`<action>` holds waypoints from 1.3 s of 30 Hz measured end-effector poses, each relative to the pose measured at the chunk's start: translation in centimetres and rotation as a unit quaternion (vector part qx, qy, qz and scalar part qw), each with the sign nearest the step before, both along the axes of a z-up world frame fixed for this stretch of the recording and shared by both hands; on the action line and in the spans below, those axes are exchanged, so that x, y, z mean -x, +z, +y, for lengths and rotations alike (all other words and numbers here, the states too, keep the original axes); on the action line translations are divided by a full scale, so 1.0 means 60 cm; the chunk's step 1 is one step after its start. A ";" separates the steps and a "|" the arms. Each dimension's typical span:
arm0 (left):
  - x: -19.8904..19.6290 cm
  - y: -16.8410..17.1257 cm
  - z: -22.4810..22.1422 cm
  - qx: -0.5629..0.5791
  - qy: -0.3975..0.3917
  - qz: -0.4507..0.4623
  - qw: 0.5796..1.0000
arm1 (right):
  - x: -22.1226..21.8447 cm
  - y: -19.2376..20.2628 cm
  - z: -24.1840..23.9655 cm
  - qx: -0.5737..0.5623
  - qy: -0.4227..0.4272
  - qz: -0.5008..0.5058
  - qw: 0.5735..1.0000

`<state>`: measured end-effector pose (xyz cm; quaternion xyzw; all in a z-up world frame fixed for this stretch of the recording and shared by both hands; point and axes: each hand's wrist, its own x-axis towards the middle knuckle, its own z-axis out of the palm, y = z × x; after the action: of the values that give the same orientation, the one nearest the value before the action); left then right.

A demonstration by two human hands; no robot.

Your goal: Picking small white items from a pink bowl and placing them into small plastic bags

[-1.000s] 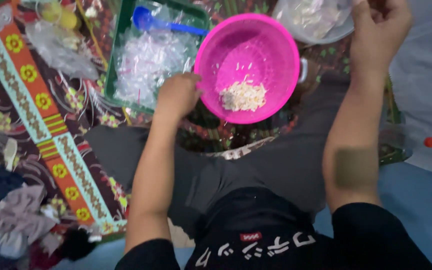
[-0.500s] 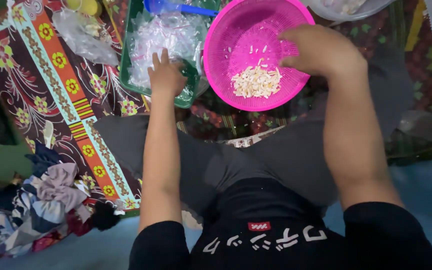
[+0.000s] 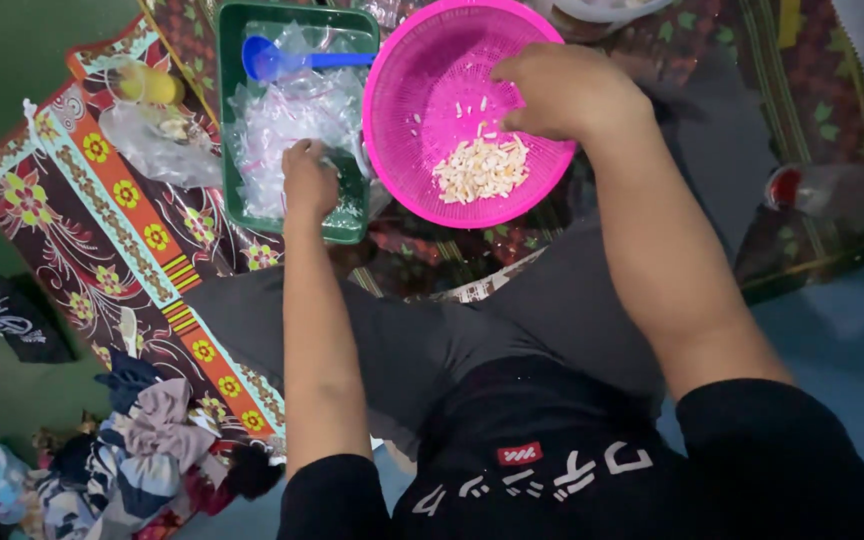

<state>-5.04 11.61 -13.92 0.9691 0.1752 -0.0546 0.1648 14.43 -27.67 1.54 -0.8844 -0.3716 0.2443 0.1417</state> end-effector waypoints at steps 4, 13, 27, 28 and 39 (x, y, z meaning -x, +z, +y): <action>-0.028 0.111 -0.033 0.070 0.097 -0.104 0.987 | -0.001 0.003 0.001 0.003 -0.007 -0.003 1.000; -0.045 0.292 -0.097 0.276 0.139 -0.168 0.936 | 0.026 0.005 0.068 -0.166 -0.023 -0.031 0.985; -0.074 0.203 -0.140 0.508 0.042 -0.162 0.845 | 0.081 -0.009 0.135 -0.210 -0.056 0.168 0.962; -0.074 0.201 -0.134 0.524 0.043 -0.168 0.834 | 0.079 -0.020 0.139 -0.239 -0.076 0.170 0.953; -0.041 0.237 -0.150 0.586 0.056 -0.225 0.777 | 0.083 -0.027 0.155 -0.331 -0.071 0.443 0.830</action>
<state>-2.56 2.63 0.28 0.6586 0.1213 0.0819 0.7382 9.43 -18.40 -0.10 -0.6054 -0.2641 0.4617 0.5921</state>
